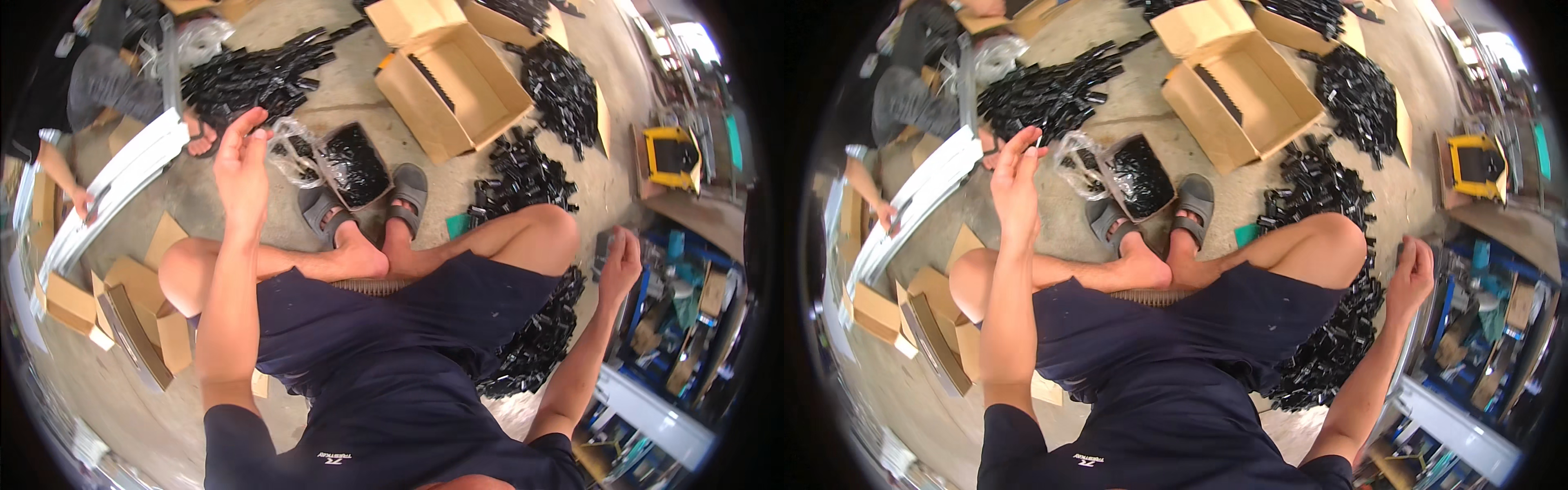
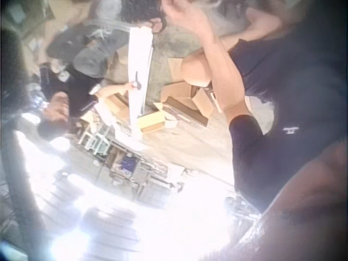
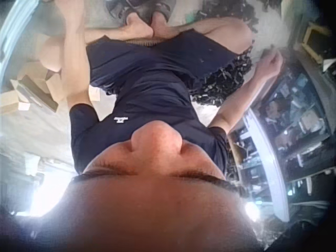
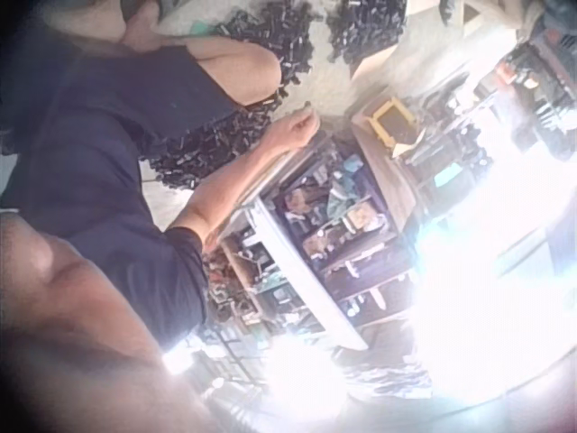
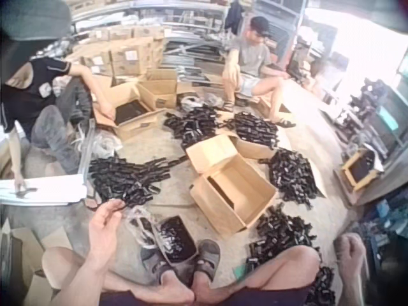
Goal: The person sits on the floor and assembles black plastic pipe components by fitting straight sections into T-shaped connectors.
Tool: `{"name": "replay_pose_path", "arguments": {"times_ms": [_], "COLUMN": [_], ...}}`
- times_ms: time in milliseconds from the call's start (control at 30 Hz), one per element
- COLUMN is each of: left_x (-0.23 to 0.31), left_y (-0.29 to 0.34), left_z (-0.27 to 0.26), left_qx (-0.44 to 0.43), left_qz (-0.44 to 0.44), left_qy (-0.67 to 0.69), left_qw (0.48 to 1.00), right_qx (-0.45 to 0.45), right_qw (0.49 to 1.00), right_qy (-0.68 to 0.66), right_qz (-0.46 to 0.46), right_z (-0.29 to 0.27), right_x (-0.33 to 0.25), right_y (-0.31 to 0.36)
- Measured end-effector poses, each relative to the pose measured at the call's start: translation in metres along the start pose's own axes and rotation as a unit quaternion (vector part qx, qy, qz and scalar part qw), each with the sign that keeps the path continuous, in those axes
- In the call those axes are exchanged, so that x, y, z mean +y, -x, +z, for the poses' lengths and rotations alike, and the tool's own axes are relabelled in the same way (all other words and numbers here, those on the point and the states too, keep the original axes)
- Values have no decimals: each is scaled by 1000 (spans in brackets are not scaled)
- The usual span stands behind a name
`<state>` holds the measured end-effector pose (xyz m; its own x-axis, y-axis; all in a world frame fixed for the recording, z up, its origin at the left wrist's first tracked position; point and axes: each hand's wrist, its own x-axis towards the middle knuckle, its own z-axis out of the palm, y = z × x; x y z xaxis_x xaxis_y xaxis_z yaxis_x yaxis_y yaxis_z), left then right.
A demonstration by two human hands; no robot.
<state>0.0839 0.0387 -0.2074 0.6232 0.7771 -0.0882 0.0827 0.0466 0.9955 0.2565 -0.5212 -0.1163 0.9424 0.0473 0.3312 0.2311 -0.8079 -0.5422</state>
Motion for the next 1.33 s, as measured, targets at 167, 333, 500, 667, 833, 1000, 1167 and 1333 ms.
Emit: {"name": "replay_pose_path", "arguments": {"times_ms": [167,333,500,667,833,1000,1167,1333], "left_x": [-33,-46,-61,-84,-109,-123,-134,-133], "left_y": [-31,-55,-68,-71,-75,-77,-79,-83], "left_z": [-18,0,6,11,27,39,45,45], "left_qx": [107,70,52,9,-46,-91,-123,-135], "left_qz": [-100,-4,-20,-16,-78,-105,-123,-159], "left_qy": [126,120,25,29,-49,-78,-113,-164], "left_qw": [981,990,998,999,995,987,978,964], "right_qx": [-258,-386,-370,-353,-384,-390,-393,-422], "right_qw": [960,903,911,919,899,899,883,870], "right_qy": [9,23,102,176,175,107,68,172], "right_qz": [-106,-188,-150,-28,117,166,249,187], "right_z": [104,223,323,388,420,442,470,486], "right_x": [-144,-181,-141,-55,0,-6,16,4], "right_y": [-36,-59,-100,-129,-114,-102,-109,-122]}}
